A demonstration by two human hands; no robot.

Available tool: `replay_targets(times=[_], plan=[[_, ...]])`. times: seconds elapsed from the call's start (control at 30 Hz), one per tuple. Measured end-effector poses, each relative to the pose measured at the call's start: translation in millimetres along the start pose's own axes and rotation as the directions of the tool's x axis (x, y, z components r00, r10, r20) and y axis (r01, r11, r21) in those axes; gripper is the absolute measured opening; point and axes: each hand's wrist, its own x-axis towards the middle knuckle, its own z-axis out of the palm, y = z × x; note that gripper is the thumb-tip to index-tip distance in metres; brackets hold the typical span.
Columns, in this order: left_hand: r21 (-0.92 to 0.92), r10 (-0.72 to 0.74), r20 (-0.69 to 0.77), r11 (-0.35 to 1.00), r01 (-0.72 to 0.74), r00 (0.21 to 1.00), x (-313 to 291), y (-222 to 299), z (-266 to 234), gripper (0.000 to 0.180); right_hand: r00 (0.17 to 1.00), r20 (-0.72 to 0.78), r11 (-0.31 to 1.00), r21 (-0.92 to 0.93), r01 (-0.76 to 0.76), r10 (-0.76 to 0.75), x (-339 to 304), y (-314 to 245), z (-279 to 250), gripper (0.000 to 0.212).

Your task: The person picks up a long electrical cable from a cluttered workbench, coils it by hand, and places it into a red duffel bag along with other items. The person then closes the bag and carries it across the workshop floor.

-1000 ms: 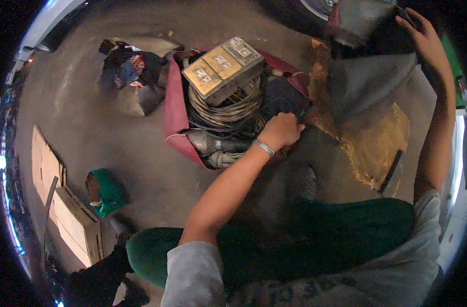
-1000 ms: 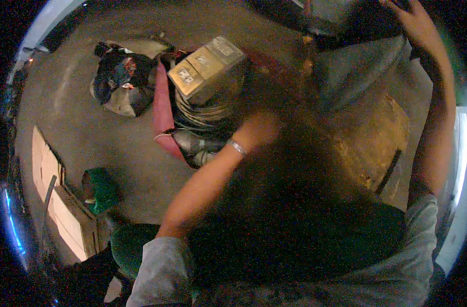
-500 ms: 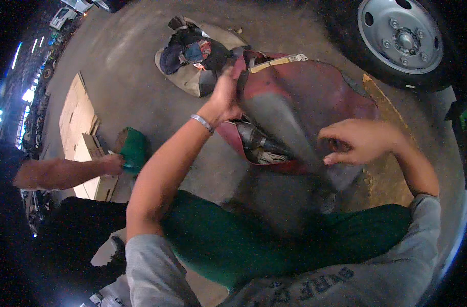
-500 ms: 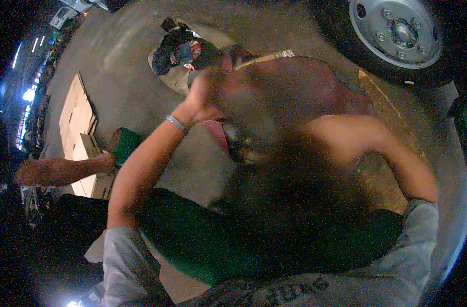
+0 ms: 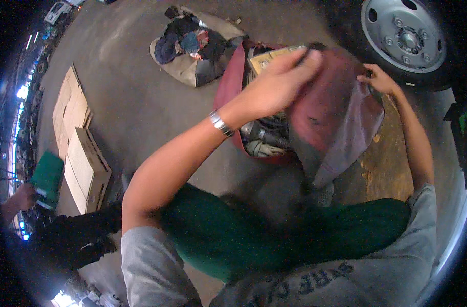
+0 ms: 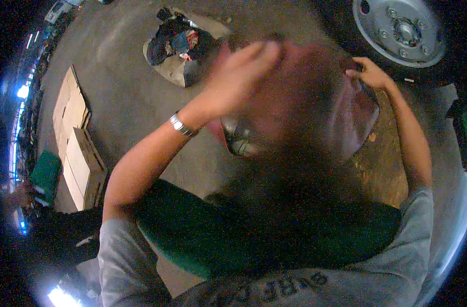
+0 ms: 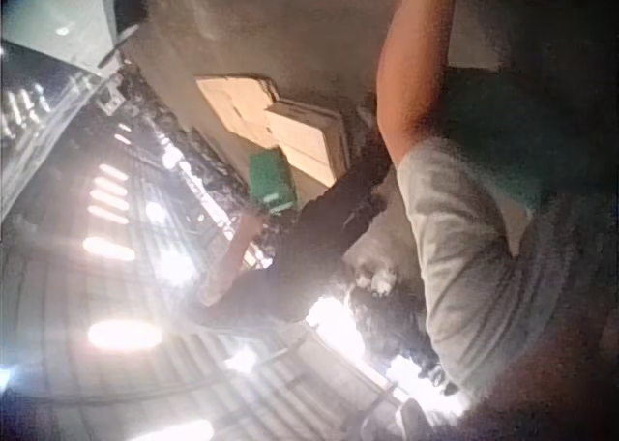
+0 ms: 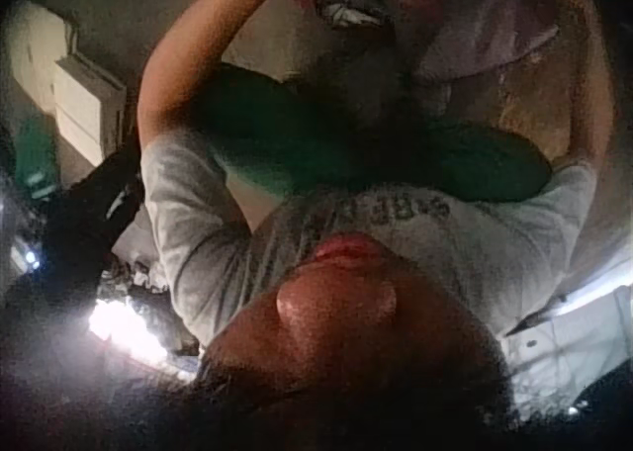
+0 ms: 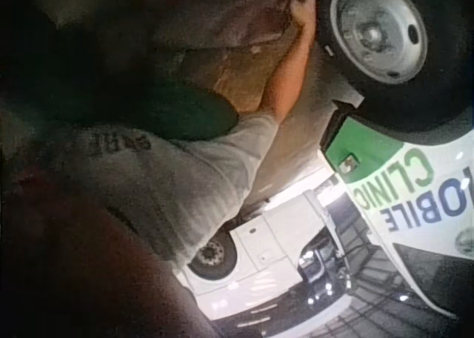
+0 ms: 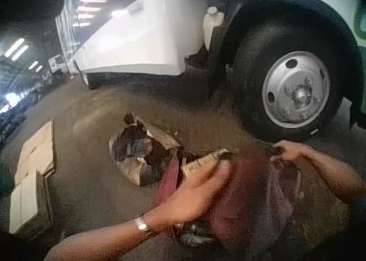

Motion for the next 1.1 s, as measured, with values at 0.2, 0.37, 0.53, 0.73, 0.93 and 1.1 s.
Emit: replay_targets(times=[0.2, 0.37, 0.53, 0.73, 0.93, 1.1], plan=[[-0.072, -0.191, -0.455, 0.981, 0.178, 0.87, 13, -62, -96, 0.048, 0.817, -0.415, 0.907, -0.301, 0.293, -0.401, 41, -94, -46, 0.077], [0.221, -0.576, -0.607, 0.539, 0.813, 0.547, -110, -233, -229, 0.063, 0.911, -0.303, 0.907, -0.393, 0.148, -0.28, 44, -228, 12, 0.086], [0.083, -0.695, -0.471, 0.577, 0.812, 0.543, -74, -202, -158, 0.073, 0.998, -0.04, 0.991, -0.119, -0.06, 0.056, -22, -127, -1, 0.082], [0.246, -0.666, -0.287, 0.643, 0.725, 0.688, -59, -217, -147, 0.067, 0.882, 0.292, 0.873, 0.215, -0.438, 0.371, -119, -83, 59, 0.103], [0.584, -0.333, -0.424, 0.611, 0.535, 0.842, -54, -239, -203, 0.045, 0.891, 0.04, 0.484, 0.828, -0.283, 0.452, -167, -88, 157, 0.089], [0.578, -0.73, -0.239, 0.423, 0.698, 0.64, -47, -230, -188, 0.061, 0.851, 0.263, -0.194, 0.962, -0.194, 0.454, -199, -24, 244, 0.05]])
